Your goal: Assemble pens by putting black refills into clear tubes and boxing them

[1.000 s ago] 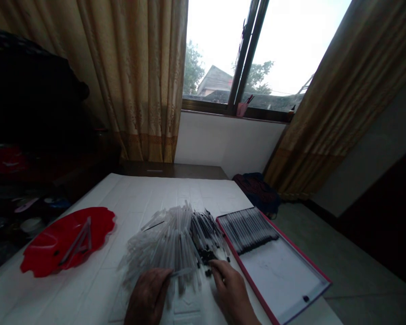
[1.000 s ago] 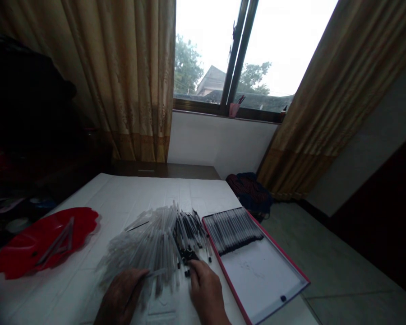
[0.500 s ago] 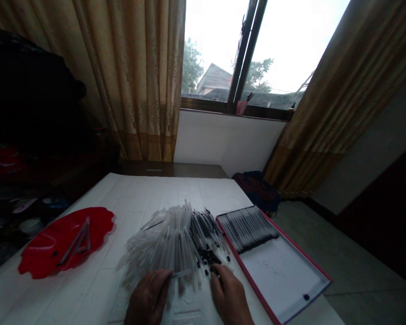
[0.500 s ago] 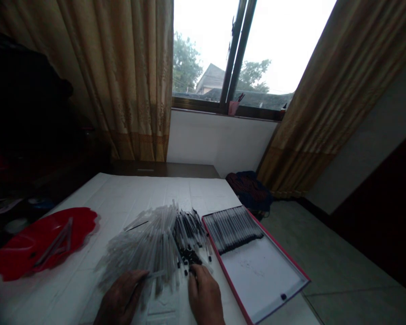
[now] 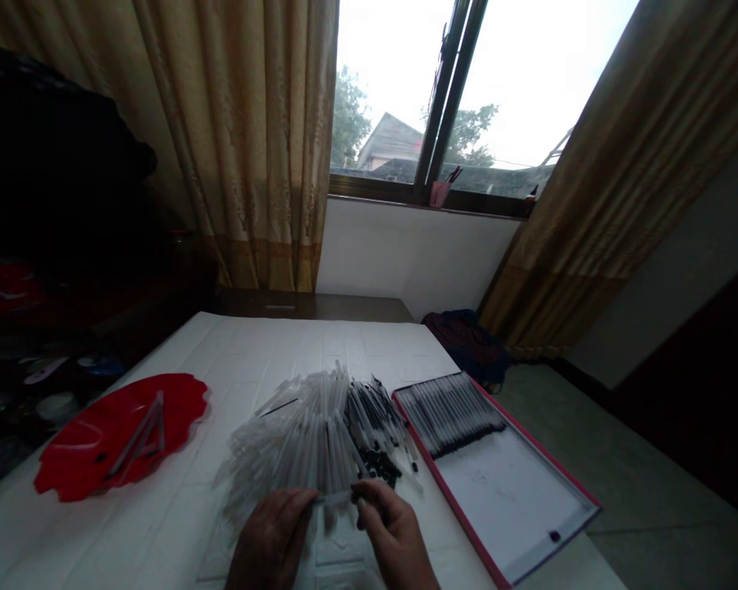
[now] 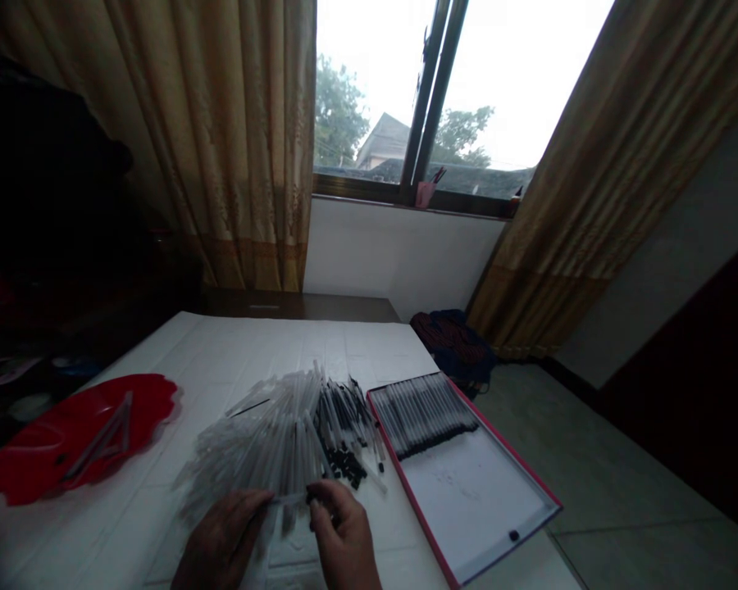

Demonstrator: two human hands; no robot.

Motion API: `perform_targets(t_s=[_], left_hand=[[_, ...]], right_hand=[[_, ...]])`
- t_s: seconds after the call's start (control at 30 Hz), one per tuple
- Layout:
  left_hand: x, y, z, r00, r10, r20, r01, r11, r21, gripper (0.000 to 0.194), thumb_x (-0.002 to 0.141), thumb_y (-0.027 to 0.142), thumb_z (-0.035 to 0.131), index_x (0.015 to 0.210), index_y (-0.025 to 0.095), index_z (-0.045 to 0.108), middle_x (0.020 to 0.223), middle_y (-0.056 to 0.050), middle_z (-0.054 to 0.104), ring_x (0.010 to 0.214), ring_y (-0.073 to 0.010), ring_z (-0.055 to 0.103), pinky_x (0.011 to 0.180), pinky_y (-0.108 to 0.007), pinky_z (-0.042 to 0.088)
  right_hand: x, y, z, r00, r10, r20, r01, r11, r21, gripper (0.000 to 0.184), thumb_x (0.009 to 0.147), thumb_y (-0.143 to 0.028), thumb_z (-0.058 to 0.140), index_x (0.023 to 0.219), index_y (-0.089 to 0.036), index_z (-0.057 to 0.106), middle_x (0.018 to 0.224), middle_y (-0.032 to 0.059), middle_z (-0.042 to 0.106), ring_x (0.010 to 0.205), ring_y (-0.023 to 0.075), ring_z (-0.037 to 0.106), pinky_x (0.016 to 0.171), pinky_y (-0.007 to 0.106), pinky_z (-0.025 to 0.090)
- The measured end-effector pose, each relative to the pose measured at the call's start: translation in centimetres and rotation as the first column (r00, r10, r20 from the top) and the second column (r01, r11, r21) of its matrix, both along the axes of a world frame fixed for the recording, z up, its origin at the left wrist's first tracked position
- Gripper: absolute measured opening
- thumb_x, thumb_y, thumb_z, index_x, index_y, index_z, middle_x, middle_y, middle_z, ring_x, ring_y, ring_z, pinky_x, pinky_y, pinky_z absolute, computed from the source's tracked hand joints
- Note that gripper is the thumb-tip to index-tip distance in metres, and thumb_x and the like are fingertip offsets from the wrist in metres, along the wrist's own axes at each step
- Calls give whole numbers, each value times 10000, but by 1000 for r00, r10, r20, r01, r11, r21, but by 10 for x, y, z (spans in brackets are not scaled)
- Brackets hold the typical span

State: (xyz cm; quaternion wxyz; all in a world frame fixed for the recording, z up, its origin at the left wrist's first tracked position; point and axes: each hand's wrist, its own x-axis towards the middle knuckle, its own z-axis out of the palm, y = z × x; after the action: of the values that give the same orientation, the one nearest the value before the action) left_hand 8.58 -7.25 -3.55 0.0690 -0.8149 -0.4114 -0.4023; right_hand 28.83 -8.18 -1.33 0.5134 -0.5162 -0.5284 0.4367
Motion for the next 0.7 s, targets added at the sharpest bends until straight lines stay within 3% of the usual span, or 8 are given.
perform_targets(t_s=[0.33,0.47,0.6,0.7], left_hand=[[1,0,1,1000,-7,0,7,999,-49,269,967,266,353,1081,213,591,891,-48,718,815,-153,687,729,-242,559],[2,0,3,1000,-6,18,6,1000,-8,257,966,262,360,1070,201,587,871,-49,719,800,-150,687,727,-236,558],[2,-1,6,1000,3,21,-4,1000,12,259,967,266,354,1050,204,592,849,-46,721,775,-151,691,708,-236,561],[3,-1,7,1000,1,26,-1,1000,-4,259,965,272,358,1053,209,594,851,-47,722,772,-154,693,703,-237,563]], right_hand=[[0,1,-2,999,35,11,-36,996,77,259,801,-340,576,959,-192,718,771,46,634,610,152,582,587,255,482],[1,0,-8,998,24,-61,-25,999,-21,264,829,-406,564,940,-180,644,761,32,629,599,140,577,581,244,475],[-1,-2,-10,986,16,-165,-33,994,-105,298,824,-474,573,916,-193,538,811,39,640,604,146,588,479,209,415],[-3,0,-9,984,-35,-173,17,995,-99,303,779,-478,633,779,-189,542,670,-18,570,571,128,545,507,206,408]])
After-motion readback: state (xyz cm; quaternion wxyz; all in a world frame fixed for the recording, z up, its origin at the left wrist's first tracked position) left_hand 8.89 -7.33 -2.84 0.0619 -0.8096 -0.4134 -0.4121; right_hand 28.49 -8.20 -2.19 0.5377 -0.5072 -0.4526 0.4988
